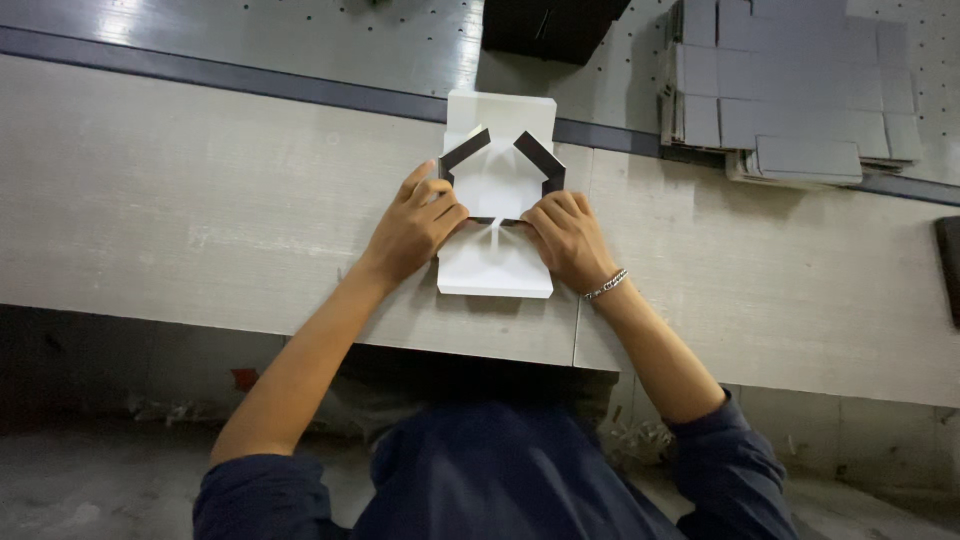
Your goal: The person assembles a small rectangular box from a flat white cardboard sheet with dark brown interior. They fold the side flaps, tuck the tabs into slots, and press the edges to form the box. The process is repeated for a second box, and the finished boxes are placed on the table.
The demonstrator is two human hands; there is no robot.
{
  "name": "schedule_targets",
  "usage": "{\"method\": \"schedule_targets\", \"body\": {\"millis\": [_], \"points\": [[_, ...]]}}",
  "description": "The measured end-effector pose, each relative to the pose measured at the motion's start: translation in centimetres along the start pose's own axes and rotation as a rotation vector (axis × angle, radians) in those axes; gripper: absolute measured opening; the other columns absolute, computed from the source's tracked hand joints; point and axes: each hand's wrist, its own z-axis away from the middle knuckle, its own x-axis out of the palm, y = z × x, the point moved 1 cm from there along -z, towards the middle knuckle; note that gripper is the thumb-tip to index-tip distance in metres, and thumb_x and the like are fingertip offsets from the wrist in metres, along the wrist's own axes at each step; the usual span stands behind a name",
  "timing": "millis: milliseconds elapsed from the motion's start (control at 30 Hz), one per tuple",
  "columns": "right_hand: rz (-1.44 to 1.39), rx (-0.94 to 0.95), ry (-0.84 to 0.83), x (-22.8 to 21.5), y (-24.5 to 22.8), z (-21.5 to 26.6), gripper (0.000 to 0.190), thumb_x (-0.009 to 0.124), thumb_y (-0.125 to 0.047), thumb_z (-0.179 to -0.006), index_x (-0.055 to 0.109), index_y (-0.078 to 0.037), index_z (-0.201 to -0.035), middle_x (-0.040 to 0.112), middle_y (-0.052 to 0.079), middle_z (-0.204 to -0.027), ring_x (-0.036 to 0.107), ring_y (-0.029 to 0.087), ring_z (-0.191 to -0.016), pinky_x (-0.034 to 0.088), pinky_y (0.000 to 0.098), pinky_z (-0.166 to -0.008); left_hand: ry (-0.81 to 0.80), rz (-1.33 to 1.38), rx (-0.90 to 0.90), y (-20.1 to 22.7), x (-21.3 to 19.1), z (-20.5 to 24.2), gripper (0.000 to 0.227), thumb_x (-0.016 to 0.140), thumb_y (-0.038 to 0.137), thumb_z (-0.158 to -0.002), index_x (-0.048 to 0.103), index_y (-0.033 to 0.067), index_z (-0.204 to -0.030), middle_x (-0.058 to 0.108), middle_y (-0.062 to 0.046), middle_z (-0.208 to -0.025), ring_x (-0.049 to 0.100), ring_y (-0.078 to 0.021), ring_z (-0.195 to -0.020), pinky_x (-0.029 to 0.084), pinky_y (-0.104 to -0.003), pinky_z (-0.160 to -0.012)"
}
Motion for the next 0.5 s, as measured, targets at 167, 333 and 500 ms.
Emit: {"method": "schedule_targets", "body": {"millis": [167,333,500], "points": [[-0.079,-0.016,0.087,1.1,0.9,0.7,0.003,0.069,-0.014,-0.096,0.070,-0.011,-0.095,0.065,0.004,-0.077,0.062,0.022,-0.080,0.043,0.0340,-0.081,-0.008,0.044,0.035,-0.6,0.3,0.3,0.004,0.069,0.027,-0.100,0.070,0.0231,-0.100,0.064,0.003,-0.077,0.060,-0.0145,-0.107,0.033,-0.049,-0.121],[-0.164,-0.076,0.125,-0.8,0.5,0.0,0.015,0.062,-0.021,-0.103,0.073,-0.011,-0.099,0.066,0.004,-0.078,0.063,0.025,-0.079,0.042,0.0367,-0.082,0.023,0.024,0.098,-0.7,-0.6,-0.4,0.009,0.071,0.031,-0.097,0.073,0.0295,-0.106,0.066,0.006,-0.080,0.060,-0.0132,-0.108,0.032,-0.052,-0.121],[-0.134,-0.087,-0.455,-4.7,0.7,-0.6,0.121,0.047,-0.100,-0.062,0.049,-0.013,-0.146,0.057,0.012,-0.140,0.038,0.034,-0.146,0.029,0.0458,-0.116,-0.277,0.142,0.134,-1.9,-2.8,-1.2,0.037,0.073,0.025,-0.086,0.069,0.0320,-0.122,0.062,0.005,-0.129,0.043,-0.0218,-0.138,0.022,-0.054,-0.125]]}}
